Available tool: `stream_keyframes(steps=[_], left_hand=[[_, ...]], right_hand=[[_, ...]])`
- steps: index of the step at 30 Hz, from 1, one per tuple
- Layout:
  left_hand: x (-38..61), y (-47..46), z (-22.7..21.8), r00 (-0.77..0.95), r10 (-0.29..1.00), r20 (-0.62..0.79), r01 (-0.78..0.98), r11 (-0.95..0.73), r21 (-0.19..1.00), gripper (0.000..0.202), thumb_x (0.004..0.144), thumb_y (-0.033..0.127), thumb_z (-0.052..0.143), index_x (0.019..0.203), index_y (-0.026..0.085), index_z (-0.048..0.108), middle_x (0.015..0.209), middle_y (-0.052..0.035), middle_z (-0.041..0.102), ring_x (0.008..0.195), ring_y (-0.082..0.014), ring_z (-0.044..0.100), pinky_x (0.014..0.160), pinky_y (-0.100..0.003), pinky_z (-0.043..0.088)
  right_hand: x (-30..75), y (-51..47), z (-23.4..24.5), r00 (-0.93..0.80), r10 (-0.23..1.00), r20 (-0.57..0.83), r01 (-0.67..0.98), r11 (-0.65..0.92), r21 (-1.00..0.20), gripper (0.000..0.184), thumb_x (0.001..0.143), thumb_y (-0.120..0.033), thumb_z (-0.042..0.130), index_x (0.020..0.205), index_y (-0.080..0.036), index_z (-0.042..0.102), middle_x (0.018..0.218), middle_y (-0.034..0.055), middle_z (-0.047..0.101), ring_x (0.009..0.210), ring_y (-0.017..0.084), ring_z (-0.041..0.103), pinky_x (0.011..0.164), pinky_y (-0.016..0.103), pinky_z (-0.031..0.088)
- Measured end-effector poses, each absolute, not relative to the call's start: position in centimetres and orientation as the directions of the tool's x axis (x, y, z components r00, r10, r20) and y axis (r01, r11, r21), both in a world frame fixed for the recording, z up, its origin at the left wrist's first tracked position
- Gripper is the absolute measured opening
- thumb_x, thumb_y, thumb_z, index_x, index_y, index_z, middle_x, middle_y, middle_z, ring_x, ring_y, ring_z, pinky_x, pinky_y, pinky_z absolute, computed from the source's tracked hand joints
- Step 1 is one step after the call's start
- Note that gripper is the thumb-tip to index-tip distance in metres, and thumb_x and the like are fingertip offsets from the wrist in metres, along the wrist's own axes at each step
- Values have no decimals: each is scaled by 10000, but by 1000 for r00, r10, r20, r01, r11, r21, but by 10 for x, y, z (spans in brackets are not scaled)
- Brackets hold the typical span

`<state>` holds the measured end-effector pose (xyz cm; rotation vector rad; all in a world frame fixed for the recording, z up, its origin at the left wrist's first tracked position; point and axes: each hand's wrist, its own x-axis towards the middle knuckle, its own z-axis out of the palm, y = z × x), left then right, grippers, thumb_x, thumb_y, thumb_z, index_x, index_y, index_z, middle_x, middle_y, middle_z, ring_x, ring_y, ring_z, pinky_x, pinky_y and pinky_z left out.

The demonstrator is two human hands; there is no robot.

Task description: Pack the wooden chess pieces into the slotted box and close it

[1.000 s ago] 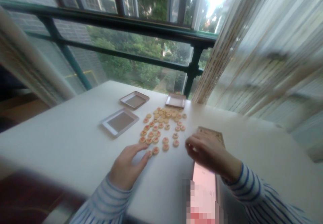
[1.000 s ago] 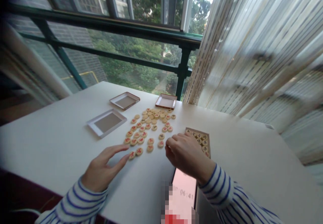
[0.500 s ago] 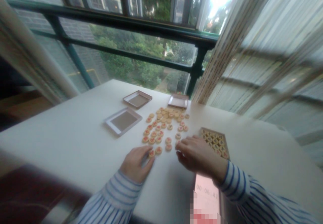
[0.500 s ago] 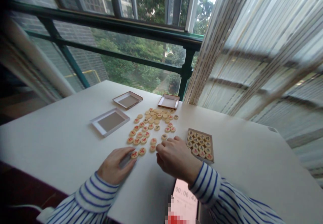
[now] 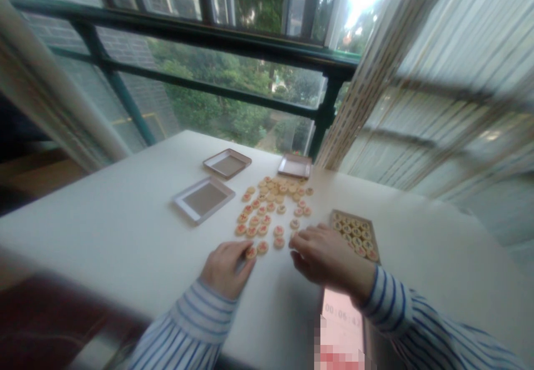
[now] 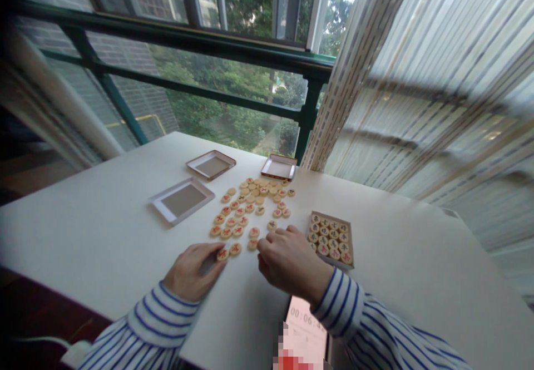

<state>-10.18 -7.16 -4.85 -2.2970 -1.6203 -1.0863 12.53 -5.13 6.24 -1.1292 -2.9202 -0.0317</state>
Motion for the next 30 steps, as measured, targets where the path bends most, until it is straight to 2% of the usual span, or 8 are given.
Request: stream_keyframes(steps=[9,17,30], left_hand=[[-101,-73,-46,173,716,677,850,-456,265,212,772,271,543,919,142,623,824,-82,702,758,-207,653,671,-338,532],[-96,-74,-38,184,686,704,844,-477,244,211,774,251,563,949,142,607,868,-92,699,800,-216,651,697,-349,528],[-73,-73,-17,226,645,730,799,-551,240,233,765,225,576,988,158,588,883,-73,692,817,-198,644,709,-330,519]], right_hand=[[130,-52,60,-736,676,19,677,736,6,126,853,-241,430,829,-181,539,797,28,622,701,132,520,612,290,236],[137,-55,70,-721,691,47,692,722,-13,138,852,-229,433,880,-179,558,793,30,627,710,140,535,619,290,257],[152,-58,72,-678,733,53,733,680,-33,158,866,-248,410,859,-185,555,786,36,634,733,147,545,665,282,297]])
